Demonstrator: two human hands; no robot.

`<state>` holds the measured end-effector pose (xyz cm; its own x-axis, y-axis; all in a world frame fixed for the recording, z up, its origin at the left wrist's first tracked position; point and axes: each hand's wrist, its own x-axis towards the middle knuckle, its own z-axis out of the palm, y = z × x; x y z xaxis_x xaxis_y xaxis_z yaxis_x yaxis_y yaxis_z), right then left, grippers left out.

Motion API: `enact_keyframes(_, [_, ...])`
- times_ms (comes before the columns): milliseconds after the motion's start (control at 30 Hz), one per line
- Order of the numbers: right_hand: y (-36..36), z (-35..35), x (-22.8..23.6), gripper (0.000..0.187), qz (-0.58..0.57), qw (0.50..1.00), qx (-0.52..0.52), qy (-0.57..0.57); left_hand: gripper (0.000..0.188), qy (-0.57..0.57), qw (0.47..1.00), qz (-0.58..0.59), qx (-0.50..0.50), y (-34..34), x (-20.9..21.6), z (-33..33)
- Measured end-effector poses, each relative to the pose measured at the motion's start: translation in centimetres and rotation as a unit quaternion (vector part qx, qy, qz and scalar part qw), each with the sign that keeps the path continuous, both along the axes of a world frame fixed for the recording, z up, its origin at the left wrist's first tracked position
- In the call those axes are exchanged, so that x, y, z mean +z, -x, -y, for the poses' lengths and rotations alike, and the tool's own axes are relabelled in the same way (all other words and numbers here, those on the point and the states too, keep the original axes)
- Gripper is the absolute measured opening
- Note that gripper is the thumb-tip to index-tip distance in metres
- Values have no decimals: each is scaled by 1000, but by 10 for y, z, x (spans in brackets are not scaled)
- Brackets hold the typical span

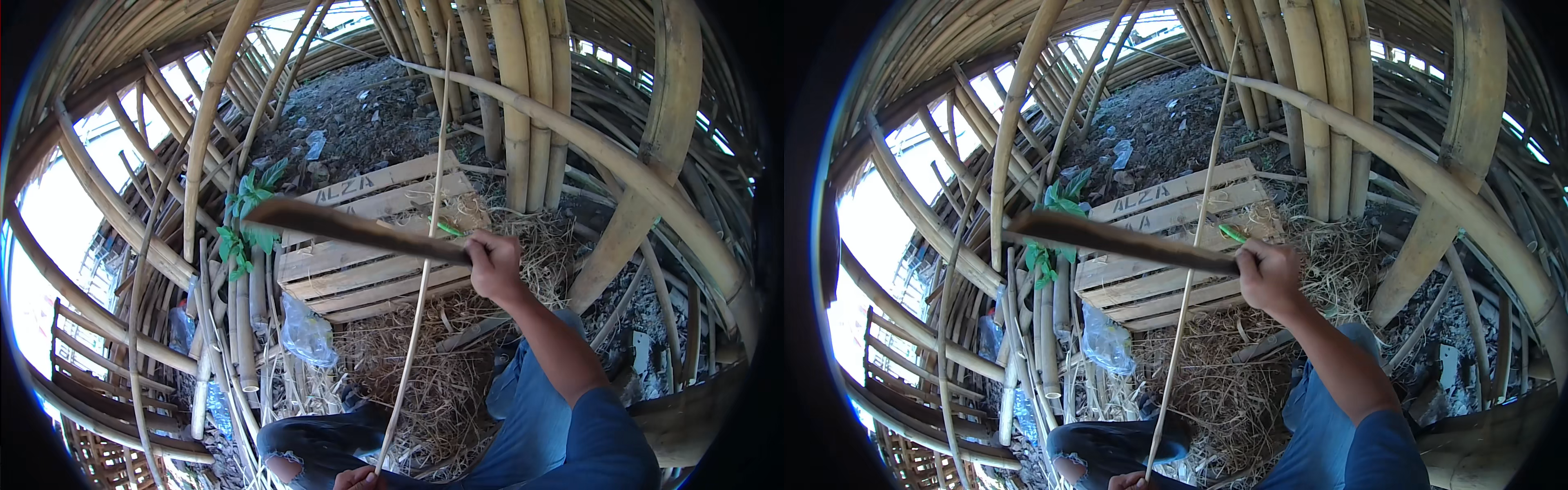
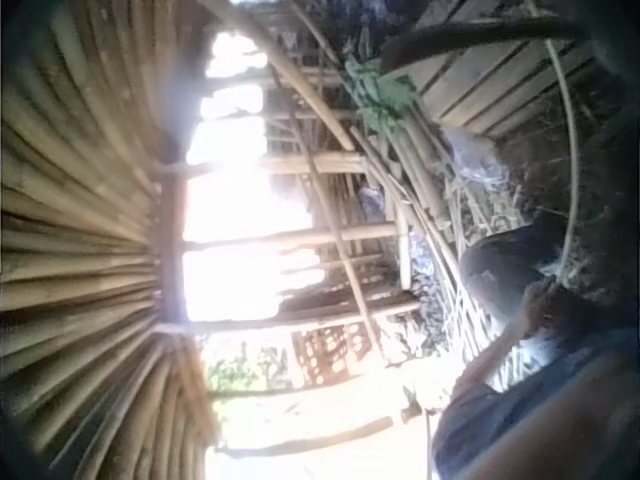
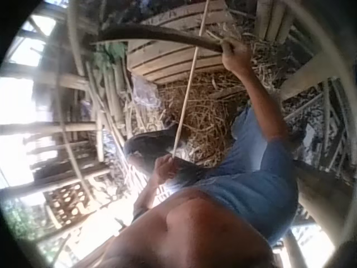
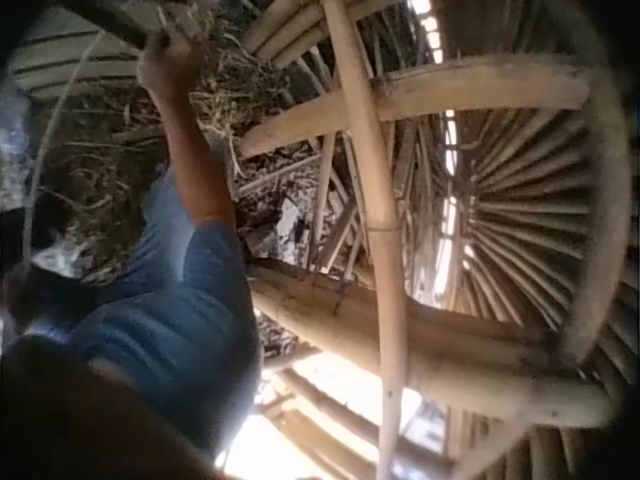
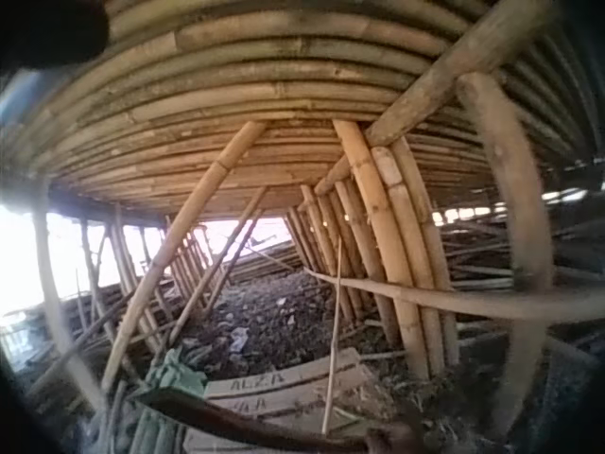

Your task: Shaving and sharpening a long wooden stick using a large machete.

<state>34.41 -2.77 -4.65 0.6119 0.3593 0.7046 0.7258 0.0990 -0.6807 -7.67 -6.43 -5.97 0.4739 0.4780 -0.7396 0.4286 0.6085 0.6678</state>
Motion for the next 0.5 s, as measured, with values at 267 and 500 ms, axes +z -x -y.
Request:
enact_keyframes(267, [-36, 1, 3, 20, -56, 996, -64, 23, 19, 88, 995, 7, -45, 33, 0, -2])
enact_keyframes(500, [-31, 4, 11, 18, -5, 999, -43, 32, 19, 97, 994, -27, 38, 56, -10, 8])
